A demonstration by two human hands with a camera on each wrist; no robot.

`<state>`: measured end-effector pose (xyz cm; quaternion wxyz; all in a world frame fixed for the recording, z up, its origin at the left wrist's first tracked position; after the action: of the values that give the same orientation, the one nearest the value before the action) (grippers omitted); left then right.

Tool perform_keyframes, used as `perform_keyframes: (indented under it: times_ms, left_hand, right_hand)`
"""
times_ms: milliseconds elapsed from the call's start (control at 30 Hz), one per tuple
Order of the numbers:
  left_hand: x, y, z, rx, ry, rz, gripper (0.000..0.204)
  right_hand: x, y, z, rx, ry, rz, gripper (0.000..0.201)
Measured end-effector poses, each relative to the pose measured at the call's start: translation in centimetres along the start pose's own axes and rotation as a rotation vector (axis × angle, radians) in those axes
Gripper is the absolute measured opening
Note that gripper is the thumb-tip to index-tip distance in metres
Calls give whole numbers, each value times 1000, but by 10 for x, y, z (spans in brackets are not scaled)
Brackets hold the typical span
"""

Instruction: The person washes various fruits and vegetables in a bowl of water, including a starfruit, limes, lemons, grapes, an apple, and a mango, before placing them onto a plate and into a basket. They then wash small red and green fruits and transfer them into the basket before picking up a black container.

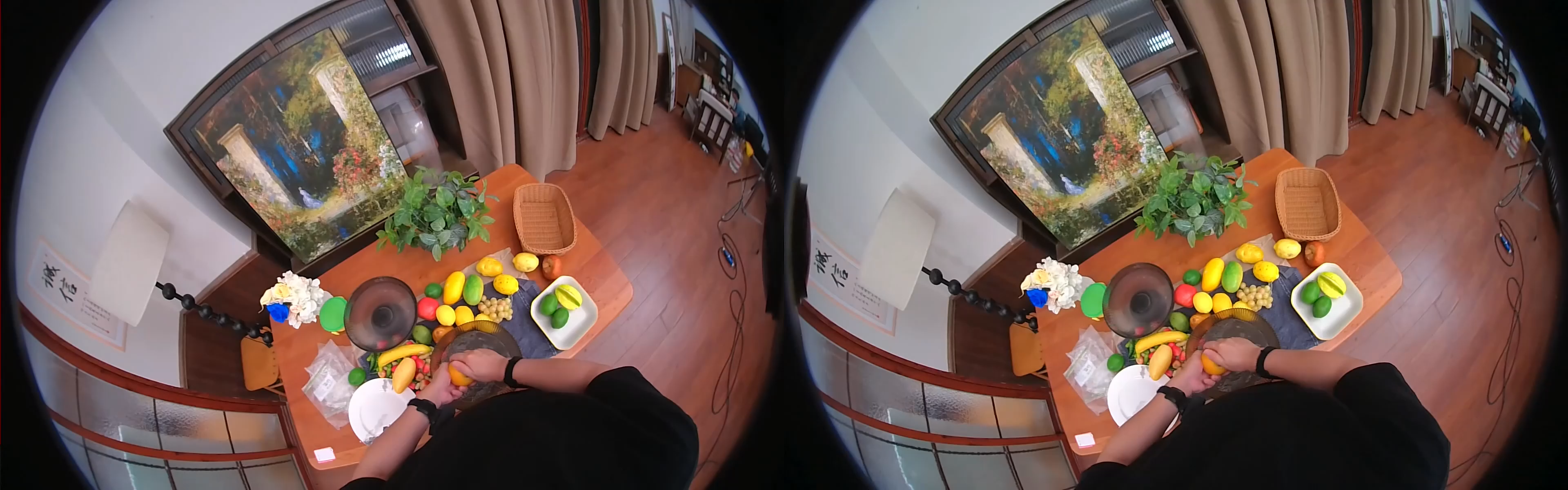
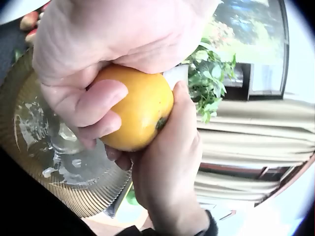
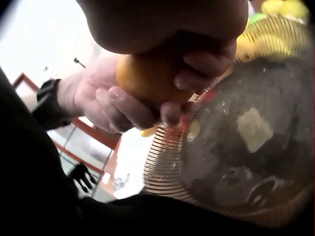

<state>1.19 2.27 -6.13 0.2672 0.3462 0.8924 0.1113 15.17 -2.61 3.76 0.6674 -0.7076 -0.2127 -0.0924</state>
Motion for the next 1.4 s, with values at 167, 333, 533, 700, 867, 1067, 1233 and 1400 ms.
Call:
perform_keyframes:
  times_ms: [167, 333, 533, 700, 867, 1067, 1233, 1400]
  left_hand:
    - [-5, 11, -8, -267, 613, 278, 50]
    - [-48, 45, -64, -668, 934, 1673, 34]
    - [-53, 48, -80, -942, 913, 1696, 32]
    - [-8, 42, -28, -745, 969, 1351, 37]
    - [-4, 30, -31, -29, 378, 299, 58]
    - [11, 14, -1, -143, 91, 120, 58]
    - [-8, 42, -33, -638, 959, 1426, 41]
    - [-56, 58, -83, -759, 926, 1694, 32]
  right_hand:
    - [-27, 45, 13, 203, 166, -36, 36]
    - [-34, 56, 18, -802, -106, 946, 48]
    - [-43, 54, 13, -861, -138, 1275, 57]
    - [-23, 51, 16, -327, 197, 425, 38]
    - [-6, 2, 0, 41, 257, 131, 28]
    - [0, -8, 4, 108, 157, -26, 30]
    - [-27, 55, 26, 220, 174, -89, 43]
    - [-30, 41, 14, -939, -391, 1161, 65]
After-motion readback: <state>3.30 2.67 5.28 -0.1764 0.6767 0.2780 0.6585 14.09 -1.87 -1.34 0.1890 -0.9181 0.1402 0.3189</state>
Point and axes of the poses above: each hand's wrist, its own z-axis towards the middle knuckle, its own x-axis out of the back of the hand, y = z × x, the point moved 4 cm from there along z, towards the middle knuckle, and after that the axes turned 15 degrees about z, right-handed, at the moved point
